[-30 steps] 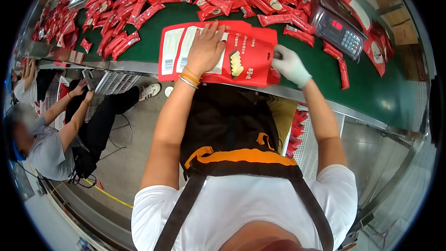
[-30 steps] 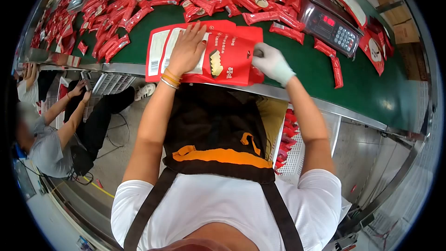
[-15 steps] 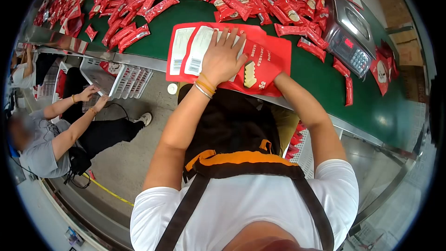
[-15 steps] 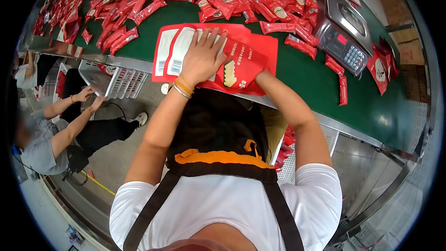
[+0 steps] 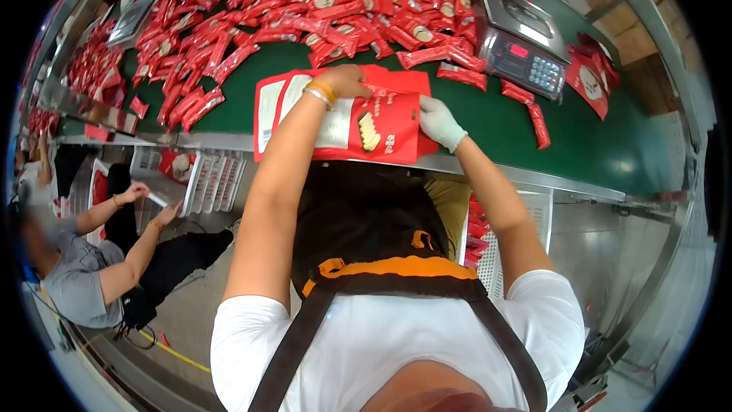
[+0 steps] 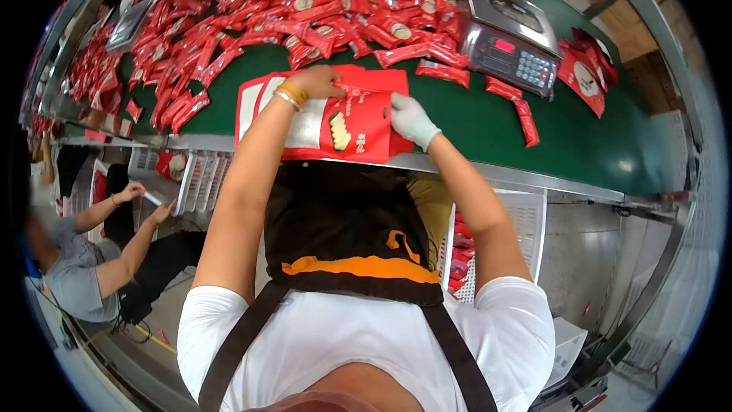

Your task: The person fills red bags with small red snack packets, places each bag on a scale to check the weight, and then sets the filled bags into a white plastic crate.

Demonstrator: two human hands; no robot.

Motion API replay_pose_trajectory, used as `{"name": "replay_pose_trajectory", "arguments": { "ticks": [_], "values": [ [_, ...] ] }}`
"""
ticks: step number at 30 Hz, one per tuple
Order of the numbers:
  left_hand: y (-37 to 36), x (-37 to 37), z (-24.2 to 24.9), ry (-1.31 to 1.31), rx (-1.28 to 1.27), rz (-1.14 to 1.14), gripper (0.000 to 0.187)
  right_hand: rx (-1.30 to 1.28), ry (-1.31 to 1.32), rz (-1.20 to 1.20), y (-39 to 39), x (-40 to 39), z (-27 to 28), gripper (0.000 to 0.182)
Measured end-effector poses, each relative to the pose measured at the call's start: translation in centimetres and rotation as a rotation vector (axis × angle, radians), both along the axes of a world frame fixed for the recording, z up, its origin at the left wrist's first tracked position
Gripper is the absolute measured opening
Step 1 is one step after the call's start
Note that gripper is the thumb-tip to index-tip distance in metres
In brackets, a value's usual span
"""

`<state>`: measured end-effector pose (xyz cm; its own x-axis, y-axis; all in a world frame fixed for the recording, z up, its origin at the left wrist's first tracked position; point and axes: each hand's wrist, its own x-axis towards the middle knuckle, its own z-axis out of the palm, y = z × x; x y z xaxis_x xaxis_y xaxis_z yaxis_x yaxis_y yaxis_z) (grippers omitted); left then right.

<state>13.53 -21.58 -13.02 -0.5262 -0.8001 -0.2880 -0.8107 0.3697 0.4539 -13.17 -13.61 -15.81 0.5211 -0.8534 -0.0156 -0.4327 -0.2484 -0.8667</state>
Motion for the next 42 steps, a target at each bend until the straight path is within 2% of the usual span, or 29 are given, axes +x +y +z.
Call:
{"name": "replay_pose_trajectory", "arguments": {
  "ticks": [1,2,3,4,6,7,9,10,11,13,14,15,16,18,19,21,22,23,24,25,28,30,31,33,37,39,40,42],
  "values": [
    [-0.1,-0.1,0.0,-0.027,-0.064,-0.038,0.042,0.155,-0.216,-0.268,0.8,-0.6,1.5,0.048],
    [0.9,-0.1,0.2,0.067,-0.139,0.083,0.036,0.153,-0.517,-0.427,1.8,-0.4,2.6,0.062],
    [1.6,-0.5,0.5,0.065,-0.149,0.061,0.036,0.138,-0.524,-0.445,1.5,-0.6,2.2,0.062],
    [2.7,-0.9,1.8,0.126,-0.216,0.135,0.033,0.297,-0.508,-0.448,1.1,-1.0,1.2,0.066],
    [5.2,-2.3,5.3,0.227,-0.298,0.23,0.023,0.207,-0.304,-0.258,3.3,0.6,7.1,0.068],
    [5.6,-3.1,5.7,0.226,-0.298,0.216,0.023,0.141,0.334,-0.32,2.4,0.9,8.3,0.062],
    [6.3,-4.2,6.6,0.405,-0.69,0.259,0.018,0.301,-0.356,-0.373,1.1,0.8,5.4,0.06],
    [7.1,-4.8,8.3,0.407,-0.625,0.301,0.018,0.212,-0.13,-0.449,-0.7,-0.5,4.8,0.056],
    [7.2,-5.2,8.7,0.409,-0.631,0.3,0.018,0.088,-0.223,-0.488,-0.7,-0.4,5.7,0.047],
    [7.3,-5.8,9.3,0.58,-0.947,0.242,0.029,-0.046,-0.048,-0.576,-0.1,-2.0,10.1,0.041],
    [8.1,-6.4,10.0,0.619,-0.991,0.22,0.045,-0.204,-0.162,-0.636,-1.6,-3.9,9.1,0.038],
    [8.9,-6.7,9.9,0.619,-0.988,0.222,0.045,-0.36,-0.275,-0.693,-3.7,-6.7,8.0,0.036],
    [9.6,-6.9,9.7,0.659,-0.971,0.206,0.048,-0.671,-0.077,-0.766,-5.1,-10.3,7.8,0.033],
    [11.3,-6.7,7.9,0.672,-0.899,0.181,0.053,-0.659,-0.38,-1.011,-7.6,-15.5,9.0,0.03],
    [12.0,-6.5,5.8,0.64,-0.849,0.178,0.055,-0.284,-0.874,-1.139,-8.9,-17.0,10.2,0.031],
    [13.3,-6.4,1.4,0.509,-0.704,0.234,0.054,-0.232,-0.896,-1.24,-10.9,-20.6,10.2,0.044],
    [13.8,-6.4,-0.7,0.514,-0.7,0.236,0.054,-0.233,-0.888,-1.241,-12.5,-23.0,9.2,0.044],
    [14.2,-6.4,-2.7,0.401,-0.686,0.268,0.053,-0.28,-0.153,-1.333,-14.7,-25.7,7.2,0.046],
    [14.5,-6.6,-3.7,0.286,-0.666,0.301,0.053,-0.285,0.224,-1.326,-15.5,-27.0,6.4,0.047],
    [14.8,-6.7,-3.7,0.29,-0.659,0.306,0.053,-0.3,0.599,-1.307,-15.8,-27.6,6.1,0.048],
    [15.0,-6.7,-3.8,0.245,-0.644,0.308,0.052,-0.194,0.832,-1.277,-15.9,-28.4,5.1,0.062],
    [14.9,-6.9,-4.0,0.248,-0.663,0.34,0.05,0.023,-0.418,-1.428,-12.6,-25.8,6.5,0.071],
    [14.8,-6.9,-4.1,0.254,-0.651,0.348,0.05,0.137,-1.047,-1.373,-10.6,-24.7,7.0,0.077],
    [14.8,-6.8,-4.1,0.28,-0.661,0.341,0.049,0.166,-1.0,-1.2,-5.8,-24.5,4.6,0.073],
    [14.9,-6.9,-4.1,0.297,-0.655,0.343,0.048,0.129,-0.604,-1.153,3.1,-19.7,-0.9,0.048],
    [14.9,-6.9,-3.9,0.286,-0.666,0.347,0.045,-0.14,-0.376,-1.126,5.8,-17.4,-3.0,0.038],
    [14.9,-6.9,-3.9,0.296,-0.665,0.35,0.043,-0.139,-0.355,-1.115,6.6,-16.1,-2.4,0.032],
    [15.1,-6.9,-4.0,0.304,-0.655,0.352,0.042,-0.174,-0.266,-1.13,6.4,-15.9,-3.3,0.033]
  ]
}}
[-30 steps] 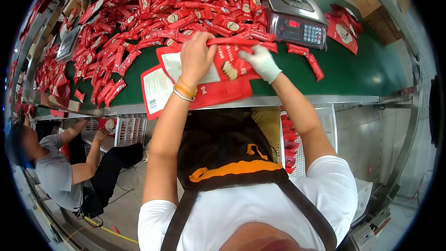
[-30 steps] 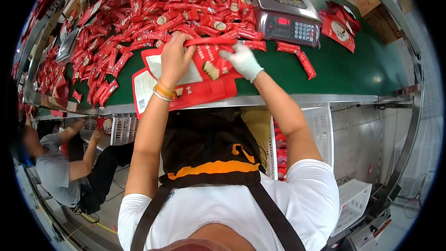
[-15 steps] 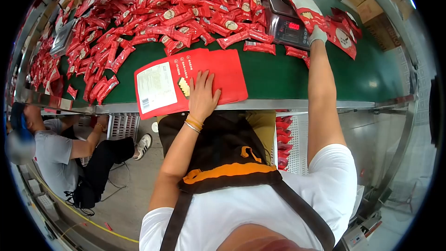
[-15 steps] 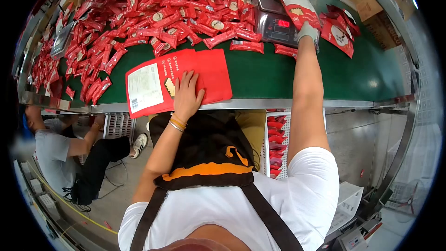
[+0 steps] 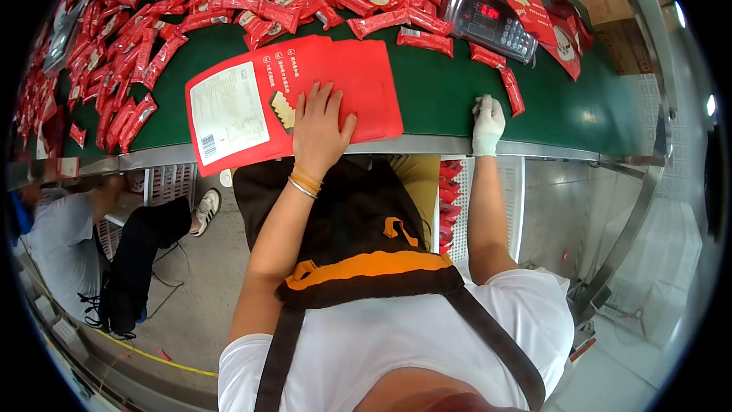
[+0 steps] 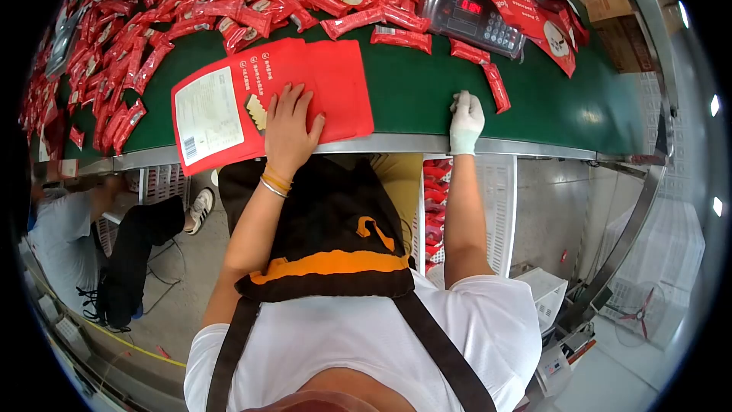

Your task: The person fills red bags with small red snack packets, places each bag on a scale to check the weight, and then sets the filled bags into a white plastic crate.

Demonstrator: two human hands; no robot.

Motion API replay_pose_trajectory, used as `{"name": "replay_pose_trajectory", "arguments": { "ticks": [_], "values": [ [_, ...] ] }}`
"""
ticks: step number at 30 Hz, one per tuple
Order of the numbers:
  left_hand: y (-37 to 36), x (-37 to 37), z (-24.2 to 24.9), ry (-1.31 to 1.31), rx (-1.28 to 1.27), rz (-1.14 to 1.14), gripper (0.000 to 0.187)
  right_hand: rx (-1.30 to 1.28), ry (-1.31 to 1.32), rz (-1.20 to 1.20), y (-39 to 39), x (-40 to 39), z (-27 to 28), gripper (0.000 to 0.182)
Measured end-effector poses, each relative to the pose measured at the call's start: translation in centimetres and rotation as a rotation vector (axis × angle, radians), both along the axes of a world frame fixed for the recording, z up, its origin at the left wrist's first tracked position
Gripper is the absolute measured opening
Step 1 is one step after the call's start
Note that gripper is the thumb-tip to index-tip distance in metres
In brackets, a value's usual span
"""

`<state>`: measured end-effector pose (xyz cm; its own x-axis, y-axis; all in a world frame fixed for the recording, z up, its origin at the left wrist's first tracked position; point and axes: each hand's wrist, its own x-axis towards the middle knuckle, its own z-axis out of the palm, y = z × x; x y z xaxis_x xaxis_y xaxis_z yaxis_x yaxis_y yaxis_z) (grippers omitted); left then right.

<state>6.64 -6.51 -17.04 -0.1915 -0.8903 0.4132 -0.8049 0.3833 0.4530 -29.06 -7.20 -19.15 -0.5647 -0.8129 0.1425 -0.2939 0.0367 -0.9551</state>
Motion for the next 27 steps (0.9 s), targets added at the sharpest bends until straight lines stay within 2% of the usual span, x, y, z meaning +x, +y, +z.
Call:
{"name": "replay_pose_trajectory", "arguments": {
  "ticks": [6,8,9,11,13,17,19,23,25,27],
  "values": [
    [-0.3,0.0,0.0,0.011,-0.007,0.003,0.042,0.023,0.081,-0.054,-1.8,0.4,0.1,0.035],
    [-0.2,-0.1,0.1,0.006,0.002,-0.004,0.041,0.091,-0.093,-0.049,-1.9,1.0,1.8,0.039],
    [-0.2,-0.1,0.2,0.003,0.006,0.002,0.041,0.14,-0.213,-0.022,-2.0,1.0,3.8,0.05],
    [-0.3,-0.2,0.2,-0.007,0.01,0.003,0.041,0.055,-0.515,-0.043,-4.4,-1.0,5.3,0.065],
    [-0.4,-0.2,0.1,-0.005,-0.004,0.004,0.04,-0.033,-0.658,-0.054,-6.7,-2.9,8.0,0.069],
    [-0.4,-0.3,0.3,-0.012,-0.009,0.01,0.039,-0.058,-0.711,-0.161,-9.6,-3.5,10.9,0.063],
    [-0.4,-0.3,0.4,-0.015,-0.034,0.022,0.037,-0.104,-0.614,-0.235,-10.1,-3.8,11.0,0.064],
    [-0.3,-0.2,-0.1,-0.019,-0.024,0.009,0.038,-0.167,-0.641,-0.231,-11.2,-5.8,11.5,0.067],
    [-0.4,-0.3,0.1,-0.019,-0.034,0.012,0.038,-0.078,-0.633,-0.149,-12.5,-6.7,12.2,0.069],
    [-0.4,-0.3,0.1,-0.021,-0.046,0.01,0.038,0.121,-0.691,-0.056,-14.4,-6.4,13.2,0.075]
  ]
}}
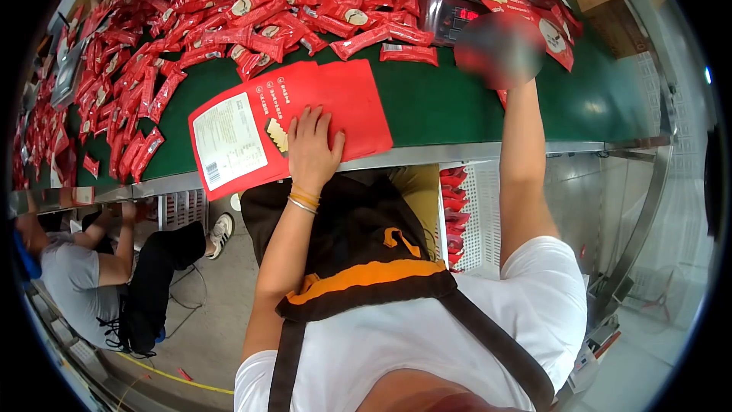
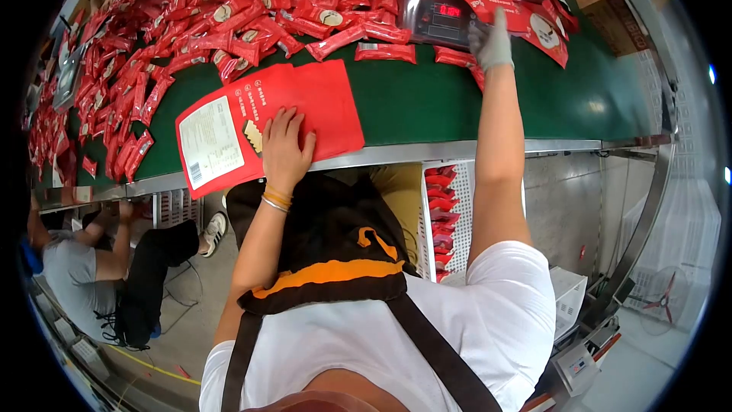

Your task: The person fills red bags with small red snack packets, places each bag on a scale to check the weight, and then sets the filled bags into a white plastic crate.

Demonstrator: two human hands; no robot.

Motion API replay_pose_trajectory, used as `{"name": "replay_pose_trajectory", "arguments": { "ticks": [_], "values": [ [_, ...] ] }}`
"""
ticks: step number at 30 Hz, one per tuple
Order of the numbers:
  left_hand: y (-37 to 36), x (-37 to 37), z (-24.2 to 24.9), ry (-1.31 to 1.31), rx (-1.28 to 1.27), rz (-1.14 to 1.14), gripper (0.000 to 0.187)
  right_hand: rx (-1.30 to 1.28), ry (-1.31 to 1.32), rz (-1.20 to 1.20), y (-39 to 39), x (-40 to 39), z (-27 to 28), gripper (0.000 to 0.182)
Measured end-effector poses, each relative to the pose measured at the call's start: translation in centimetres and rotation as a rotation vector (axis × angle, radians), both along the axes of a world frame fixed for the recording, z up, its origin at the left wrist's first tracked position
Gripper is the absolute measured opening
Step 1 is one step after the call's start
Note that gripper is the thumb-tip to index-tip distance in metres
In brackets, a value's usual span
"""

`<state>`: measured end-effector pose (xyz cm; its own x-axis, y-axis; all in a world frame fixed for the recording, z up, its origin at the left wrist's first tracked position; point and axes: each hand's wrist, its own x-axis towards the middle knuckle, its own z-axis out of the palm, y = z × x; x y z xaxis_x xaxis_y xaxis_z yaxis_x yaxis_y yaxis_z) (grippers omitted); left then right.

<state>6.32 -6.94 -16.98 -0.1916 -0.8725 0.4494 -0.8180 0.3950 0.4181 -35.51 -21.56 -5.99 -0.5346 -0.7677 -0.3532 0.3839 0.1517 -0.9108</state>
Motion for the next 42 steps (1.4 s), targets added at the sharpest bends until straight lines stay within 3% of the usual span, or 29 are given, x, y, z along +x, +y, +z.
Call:
{"name": "replay_pose_trajectory", "arguments": {
  "ticks": [3,5,6,8,10,11,12,14,15,17,18,19,20,22,26,30,33,34,36,38,40,42],
  "values": [
    [0.1,-0.1,-0.2,0.009,-0.002,0.004,0.039,-0.075,-0.063,-0.03,-4.2,-0.9,-1.2,0.065],
    [-0.1,0.3,-0.4,0.013,-0.003,0.027,0.039,-0.163,0.39,0.083,-4.3,0.5,2.5,0.046],
    [-0.1,0.5,-0.6,0.057,-0.007,-0.001,0.043,-0.264,0.436,0.112,-3.9,1.8,3.9,0.036],
    [0.1,0.6,-0.3,0.094,-0.009,-0.014,0.048,-0.446,0.453,0.174,0.6,7.1,8.3,0.037],
    [0.0,0.8,0.6,0.364,0.061,-0.023,0.063,-0.579,0.317,0.305,5.7,9.8,10.9,0.036],
    [-0.2,1.1,0.5,0.395,0.075,-0.044,0.086,-0.667,0.138,0.433,7.8,10.3,11.2,0.036],
    [-0.2,1.1,0.7,0.387,0.073,-0.037,0.086,-0.75,-0.043,0.557,9.5,10.6,11.2,0.036],
    [-0.1,1.0,2.5,1.135,0.345,-0.216,0.091,-0.825,0.514,0.701,11.7,11.4,10.1,0.029],
    [0.3,1.6,3.8,1.56,0.623,-0.297,0.09,-0.883,0.775,0.722,12.8,11.8,9.5,0.028],
    [0.7,3.6,4.9,1.911,0.805,-0.517,0.092,-0.791,0.752,0.728,15.0,14.4,7.7,0.031],
    [1.0,5.0,4.8,2.062,0.826,-0.65,0.093,-0.614,0.137,0.801,15.7,15.4,6.7,0.033],
    [1.6,6.4,5.2,1.935,0.759,-0.652,0.088,-0.504,0.011,0.925,15.7,15.4,5.2,0.034],
    [2.0,7.9,5.2,1.983,0.721,-0.68,0.079,-0.387,-0.117,1.044,15.8,15.8,4.6,0.036],
    [2.5,10.5,6.1,1.718,0.546,-0.63,0.077,-0.235,-0.194,1.159,16.3,18.2,3.6,0.036],
    [2.9,12.9,8.9,1.377,0.424,-0.358,0.065,-0.351,-0.38,1.211,16.8,24.2,5.1,0.043],
    [2.4,14.3,10.4,1.175,0.4,-0.32,0.056,-0.527,-0.446,1.188,17.1,27.5,9.0,0.045],
    [2.5,14.7,14.1,1.127,0.262,-0.298,0.055,-0.739,-0.263,1.228,16.2,27.5,9.2,0.047],
    [2.7,15.0,15.1,0.944,0.17,-0.213,0.054,-0.775,-0.22,1.242,15.8,27.3,9.0,0.048],
    [1.5,16.9,14.3,0.251,-0.01,0.011,0.055,-0.553,-0.051,1.324,14.7,25.8,7.2,0.044],
    [1.2,15.7,12.1,0.084,0.084,0.168,0.056,-0.304,0.111,1.303,12.6,24.4,2.8,0.032],
    [0.4,14.0,8.0,-0.084,0.126,0.163,0.057,-0.168,0.634,1.292,10.1,21.8,-5.3,0.032],
    [0.3,11.0,5.8,-0.234,0.184,0.162,0.055,0.178,0.95,1.252,10.1,20.8,-6.0,0.034]
  ]
}}
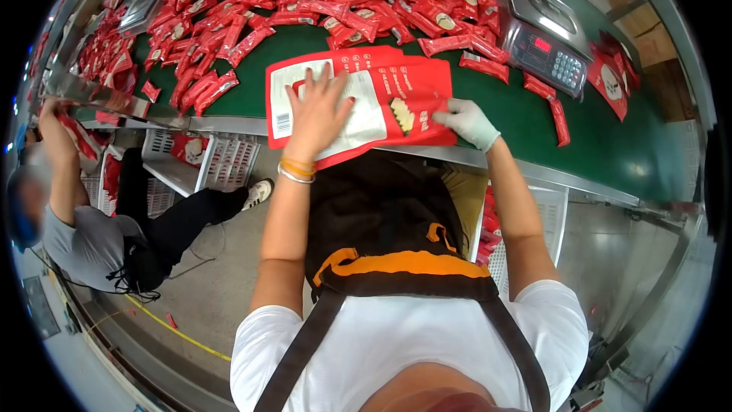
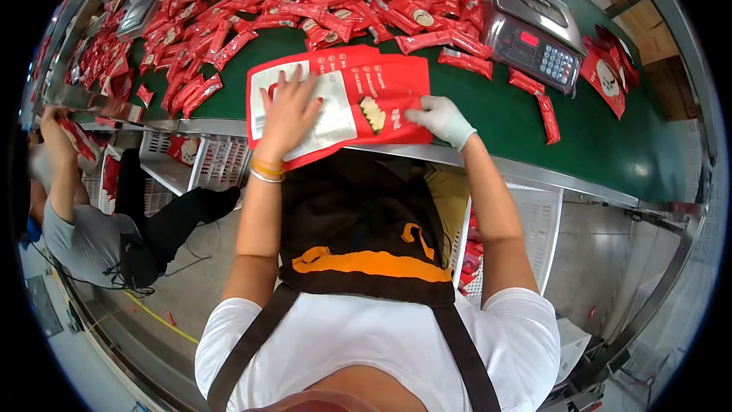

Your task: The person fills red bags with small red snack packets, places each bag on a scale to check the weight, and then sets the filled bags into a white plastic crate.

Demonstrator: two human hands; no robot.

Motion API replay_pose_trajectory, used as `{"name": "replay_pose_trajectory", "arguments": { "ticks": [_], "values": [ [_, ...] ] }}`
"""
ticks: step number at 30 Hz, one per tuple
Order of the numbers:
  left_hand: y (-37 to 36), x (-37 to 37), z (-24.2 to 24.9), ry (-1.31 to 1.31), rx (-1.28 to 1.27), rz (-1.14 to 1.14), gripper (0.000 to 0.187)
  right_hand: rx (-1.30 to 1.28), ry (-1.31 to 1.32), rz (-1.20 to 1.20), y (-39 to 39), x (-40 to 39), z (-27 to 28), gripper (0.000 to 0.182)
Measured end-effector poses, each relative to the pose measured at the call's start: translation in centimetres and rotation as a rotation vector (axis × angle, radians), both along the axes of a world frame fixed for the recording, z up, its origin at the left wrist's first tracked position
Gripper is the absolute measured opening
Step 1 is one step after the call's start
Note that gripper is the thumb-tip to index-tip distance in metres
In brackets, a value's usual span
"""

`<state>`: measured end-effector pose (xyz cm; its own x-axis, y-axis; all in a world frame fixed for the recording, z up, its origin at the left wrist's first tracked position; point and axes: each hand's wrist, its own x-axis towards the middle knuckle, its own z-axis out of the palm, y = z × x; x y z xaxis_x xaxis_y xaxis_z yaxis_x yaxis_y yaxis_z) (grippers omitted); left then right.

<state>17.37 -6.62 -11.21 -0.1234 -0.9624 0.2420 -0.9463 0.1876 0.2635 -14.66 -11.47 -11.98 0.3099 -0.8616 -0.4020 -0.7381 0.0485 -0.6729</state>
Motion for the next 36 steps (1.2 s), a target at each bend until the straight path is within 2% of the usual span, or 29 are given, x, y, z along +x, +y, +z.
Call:
{"name": "replay_pose_trajectory", "arguments": {
  "ticks": [1,3,4,6,7,8,10,11,13,14,16,17,18,19,21,23,24,25,28,31,34,35,36],
  "values": [
    [-0.3,-1.0,-0.8,0.004,0.005,-0.006,0.055,0.005,0.004,-0.006,0.2,-0.1,0.0,0.034],
    [-0.5,-2.3,-2.1,-0.126,-0.114,-0.018,0.054,-0.091,-0.465,-0.451,1.3,0.1,-0.2,0.033],
    [-0.6,-2.4,-2.2,-0.127,-0.111,-0.023,0.054,-0.09,-0.465,-0.457,1.3,-0.2,-0.5,0.033],
    [-0.8,-2.3,-2.1,-0.129,-0.066,-0.035,0.055,-0.303,-0.313,-0.417,1.2,-0.5,-1.1,0.036],
    [-1.0,-2.1,-2.2,-0.134,-0.068,-0.034,0.055,-0.33,-0.268,-0.367,1.5,-0.2,-1.0,0.035],
    [-1.2,-1.8,-2.3,-0.077,-0.076,-0.089,0.054,-0.184,-0.165,-0.333,1.4,-0.1,-0.6,0.032],
    [-1.2,-1.3,-1.9,-0.029,-0.077,-0.144,0.054,-0.499,-0.093,-0.319,2.6,0.7,-0.4,0.028],
    [-1.2,-1.3,-1.4,-0.097,-0.054,-0.146,0.053,-0.494,-0.101,-0.318,3.0,0.8,-0.4,0.028],
    [-1.0,-1.5,-0.7,-0.169,-0.026,-0.15,0.053,-0.823,-0.191,-0.294,3.6,0.6,-0.3,0.024],
    [-0.9,-1.7,-0.5,-0.213,-0.006,-0.139,0.053,-0.821,-0.194,-0.297,3.9,0.3,0.1,0.024],
    [-0.8,-2.3,-0.8,-0.261,0.013,-0.134,0.053,-0.235,-0.652,-0.213,4.1,-0.7,0.8,0.022],
    [-0.7,-2.8,-1.6,-0.182,-0.032,-0.131,0.053,0.191,-0.92,-0.328,3.3,-1.5,-0.8,0.022],
    [-0.6,-3.0,-2.3,-0.103,-0.078,-0.13,0.053,0.188,-0.926,-0.335,2.0,-1.4,-2.8,0.022],
    [-0.4,-3.2,-1.9,-0.1,-0.063,-0.127,0.053,0.337,-0.936,-0.288,0.4,-1.4,-4.7,0.027],
    [-0.5,-3.4,-2.0,-0.104,-0.065,-0.139,0.054,0.434,-0.662,-0.186,-0.7,0.5,-3.1,0.032],
    [-0.5,-3.3,-2.2,-0.102,-0.056,-0.137,0.056,0.019,-0.528,0.235,-1.8,2.4,-3.6,0.034],
    [-0.4,-3.4,-2.2,-0.102,-0.054,-0.141,0.056,-0.205,-0.509,0.558,-3.2,3.0,-7.0,0.039],
    [-0.3,-3.3,-2.0,-0.112,-0.038,-0.124,0.057,-0.276,-0.387,0.609,-3.0,4.4,-6.9,0.039],
    [-0.4,-3.4,-1.9,-0.104,-0.027,-0.141,0.059,-0.427,0.01,0.634,-2.7,5.6,-6.3,0.04],
    [-0.4,-3.3,-1.9,-0.138,-0.013,-0.131,0.06,-0.524,0.346,0.515,-2.4,4.3,-5.8,0.042],
    [-0.4,-3.3,-2.0,-0.131,0.002,-0.126,0.059,-0.535,0.516,0.35,-2.3,1.5,-4.8,0.043],
    [-0.4,-3.3,-2.1,-0.135,-0.002,-0.126,0.059,-0.393,0.484,0.374,-2.1,1.5,-1.2,0.052],
    [-0.5,-3.4,-2.1,-0.125,-0.003,-0.13,0.059,-0.39,0.495,0.372,-2.0,0.6,-1.0,0.052]
  ]
}}
